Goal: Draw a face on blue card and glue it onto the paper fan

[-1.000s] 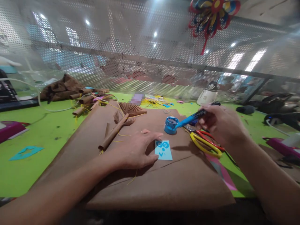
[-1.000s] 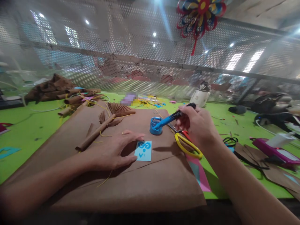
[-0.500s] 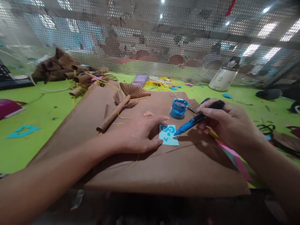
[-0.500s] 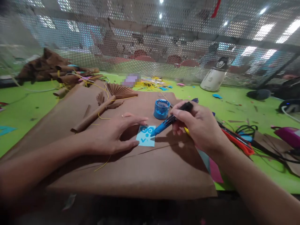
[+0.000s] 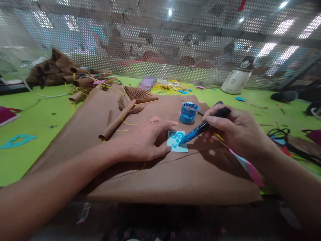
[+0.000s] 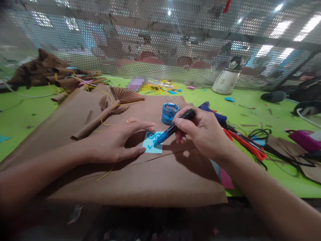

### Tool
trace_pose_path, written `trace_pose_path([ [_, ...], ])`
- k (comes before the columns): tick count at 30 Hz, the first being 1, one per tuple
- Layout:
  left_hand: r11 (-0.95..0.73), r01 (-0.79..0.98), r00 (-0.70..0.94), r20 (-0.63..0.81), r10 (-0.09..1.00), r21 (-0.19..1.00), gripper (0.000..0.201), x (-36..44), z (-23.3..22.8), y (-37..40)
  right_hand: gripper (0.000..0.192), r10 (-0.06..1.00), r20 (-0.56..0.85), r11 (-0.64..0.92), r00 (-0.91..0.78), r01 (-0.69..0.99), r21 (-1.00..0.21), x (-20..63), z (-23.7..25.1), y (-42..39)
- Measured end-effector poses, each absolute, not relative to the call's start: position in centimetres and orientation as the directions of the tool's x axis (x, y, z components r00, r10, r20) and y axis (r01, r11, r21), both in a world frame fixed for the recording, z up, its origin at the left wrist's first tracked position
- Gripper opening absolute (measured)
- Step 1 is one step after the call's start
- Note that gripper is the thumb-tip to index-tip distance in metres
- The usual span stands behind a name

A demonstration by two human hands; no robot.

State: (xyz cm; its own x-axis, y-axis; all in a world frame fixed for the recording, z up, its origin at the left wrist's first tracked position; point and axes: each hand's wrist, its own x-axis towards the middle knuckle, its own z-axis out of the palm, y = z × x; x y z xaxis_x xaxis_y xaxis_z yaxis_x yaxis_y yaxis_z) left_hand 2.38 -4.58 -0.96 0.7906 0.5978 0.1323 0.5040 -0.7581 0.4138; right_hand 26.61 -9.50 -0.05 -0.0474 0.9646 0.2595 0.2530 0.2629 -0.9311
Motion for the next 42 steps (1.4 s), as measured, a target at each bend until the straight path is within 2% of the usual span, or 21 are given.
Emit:
trace_pose_path([
  [7, -0.735, 0.527, 0.775, 0.113, 0.622, 0.427, 0.056, 2.45, -0.83, -4.72, 0.016, 0.969, 0.246, 0.245, -0.027, 0.249, -0.937, 26.59, -0.29, -9.38],
  [20, -0.747, 0.52, 0.782, 0.12, 0.611, 0.415, 0.054, 2.44, -0.77, -4.66, 0.01, 0.955, 0.288, 0.296, -0.075, 0.344, -0.891, 26.46, -0.3, -9.54],
  [36, -0.746, 0.509, 0.787, 0.119, 0.605, 0.43, 0.054, 2.46, -0.83, -4.62, 0.008, 0.971, 0.213, 0.235, -0.106, 0.305, -0.923, 26.67, 0.19, -9.8],
  [42, -0.74, 0.518, 0.784, 0.109, 0.612, 0.429, 0.056, 2.4, -0.93, -4.53, 0.008, 0.967, 0.248, 0.256, -0.065, 0.278, -0.926, 26.51, 0.21, -9.66],
])
